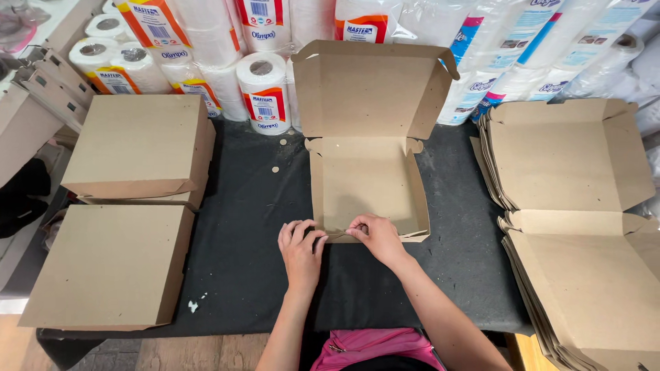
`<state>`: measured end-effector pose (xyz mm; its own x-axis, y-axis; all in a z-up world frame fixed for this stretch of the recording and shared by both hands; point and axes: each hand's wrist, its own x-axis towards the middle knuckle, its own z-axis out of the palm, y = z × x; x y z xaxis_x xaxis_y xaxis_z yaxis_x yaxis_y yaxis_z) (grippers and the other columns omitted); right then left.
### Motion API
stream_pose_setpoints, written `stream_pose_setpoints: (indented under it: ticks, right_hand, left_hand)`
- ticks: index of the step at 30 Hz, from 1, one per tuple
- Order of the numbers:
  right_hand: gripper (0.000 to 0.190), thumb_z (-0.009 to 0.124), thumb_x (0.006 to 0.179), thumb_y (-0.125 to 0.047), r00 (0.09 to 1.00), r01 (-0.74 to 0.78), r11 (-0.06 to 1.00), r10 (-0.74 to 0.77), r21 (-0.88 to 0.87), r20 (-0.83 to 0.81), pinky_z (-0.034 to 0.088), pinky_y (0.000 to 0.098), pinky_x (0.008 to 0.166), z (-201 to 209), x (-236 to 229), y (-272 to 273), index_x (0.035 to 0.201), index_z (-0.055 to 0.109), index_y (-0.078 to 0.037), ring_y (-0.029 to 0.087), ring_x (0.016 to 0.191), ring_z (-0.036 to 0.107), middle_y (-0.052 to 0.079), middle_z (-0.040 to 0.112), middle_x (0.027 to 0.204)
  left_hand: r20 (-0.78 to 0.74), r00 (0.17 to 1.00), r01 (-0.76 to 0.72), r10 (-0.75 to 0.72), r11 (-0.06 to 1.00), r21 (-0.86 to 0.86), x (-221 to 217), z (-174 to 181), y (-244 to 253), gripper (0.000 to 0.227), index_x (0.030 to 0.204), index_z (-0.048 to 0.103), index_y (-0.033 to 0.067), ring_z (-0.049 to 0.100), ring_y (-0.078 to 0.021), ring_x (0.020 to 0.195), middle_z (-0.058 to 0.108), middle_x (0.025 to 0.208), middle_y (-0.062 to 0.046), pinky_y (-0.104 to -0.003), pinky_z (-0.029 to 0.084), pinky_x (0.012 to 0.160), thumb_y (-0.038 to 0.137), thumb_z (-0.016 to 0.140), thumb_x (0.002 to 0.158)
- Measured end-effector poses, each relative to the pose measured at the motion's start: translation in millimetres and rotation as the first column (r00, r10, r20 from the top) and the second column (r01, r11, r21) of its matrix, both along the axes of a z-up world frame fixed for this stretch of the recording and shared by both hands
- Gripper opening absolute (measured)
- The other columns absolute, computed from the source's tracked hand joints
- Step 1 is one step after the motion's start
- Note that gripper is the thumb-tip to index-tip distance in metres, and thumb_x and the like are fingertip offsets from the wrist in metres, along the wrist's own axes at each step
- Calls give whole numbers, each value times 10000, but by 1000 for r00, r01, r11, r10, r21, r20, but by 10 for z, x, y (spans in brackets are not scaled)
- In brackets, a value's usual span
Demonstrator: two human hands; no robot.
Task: The person folds cardboard sheets to assemble small boxes and stacks them on a table.
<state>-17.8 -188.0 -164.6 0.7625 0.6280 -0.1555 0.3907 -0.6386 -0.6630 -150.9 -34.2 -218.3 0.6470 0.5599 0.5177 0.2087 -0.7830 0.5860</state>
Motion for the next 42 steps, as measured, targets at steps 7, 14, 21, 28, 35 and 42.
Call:
stream_pose_setpoints:
  ticks: [7, 14, 21, 28, 35, 42]
  right_hand:
    - [62, 735, 903, -260, 1000, 6, 999, -6, 39, 11, 558, 382, 788, 98, -94, -14, 923, 757, -205, 211, 842, 716, -9, 723, 846]
    - [128, 763, 906, -205, 979, -8, 910, -77, 415, 189, 556, 367, 880, 37, -78, -242, 1033, 759, -193, 213, 932, 702, 4, 708, 917]
    - [360, 747, 907, -17, 933, 186, 749, -337, 636, 124, 586, 426, 918, 426, 222, -513, 1254, 671, -74, 265, 1055, 693, 114, 658, 1141]
    - [889, 808, 931, -280, 876, 380, 757, -478, 532, 56, 526, 549, 996, 642, 773, -905, 1534, 304, 135, 450, 1294, 564, 334, 480, 1421]
    - [589, 514, 1117, -427, 889, 440, 822, -457, 362, -43, 570, 552, 917, 214, 1265, -823, 1464, 513, 49, 384, 1159, 674, 223, 697, 1218]
    - [455, 440, 1153, -263, 863, 420, 802, -498, 424, 87, 571, 595, 830, 64, 1130, -1281, 1255, 646, 129, 474, 1065, 678, 311, 716, 1083]
  left_hand:
    - [-6, 990, 142, -144, 964, 227, 117, 97, -111, 91, 820, 735, 186, 526, -234, 1218, 661, 1105, 56, -553, 345, 1188, 257, 774, 862]
    - [-70, 968, 250, -240, 928, 276, 91, 161, -193, 374, 1163, 694, 212, 505, -279, 1292, 643, 1215, 20, -591, 295, 1209, 314, 793, 817]
    - [-178, 846, 532, -503, 818, 217, 350, 200, -543, 128, 981, 743, 108, 506, -281, 1336, 707, 1171, -19, -602, 243, 1237, 148, 745, 859]
    - [-313, 845, 508, -434, 835, 212, -289, 313, 291, 95, 892, 762, 208, 466, -264, 1374, 685, 1267, 60, -584, 232, 1238, 276, 712, 849]
    - [-384, 897, 321, -218, 920, 227, -480, 592, 509, 177, 1105, 694, 226, 431, -317, 1428, 636, 1355, -5, -588, 246, 1234, 284, 676, 938]
    - [-498, 694, 636, -520, 767, 86, -130, 300, -310, 380, 997, 440, 177, 491, -274, 1367, 647, 1221, -55, -538, 274, 1225, 291, 776, 861]
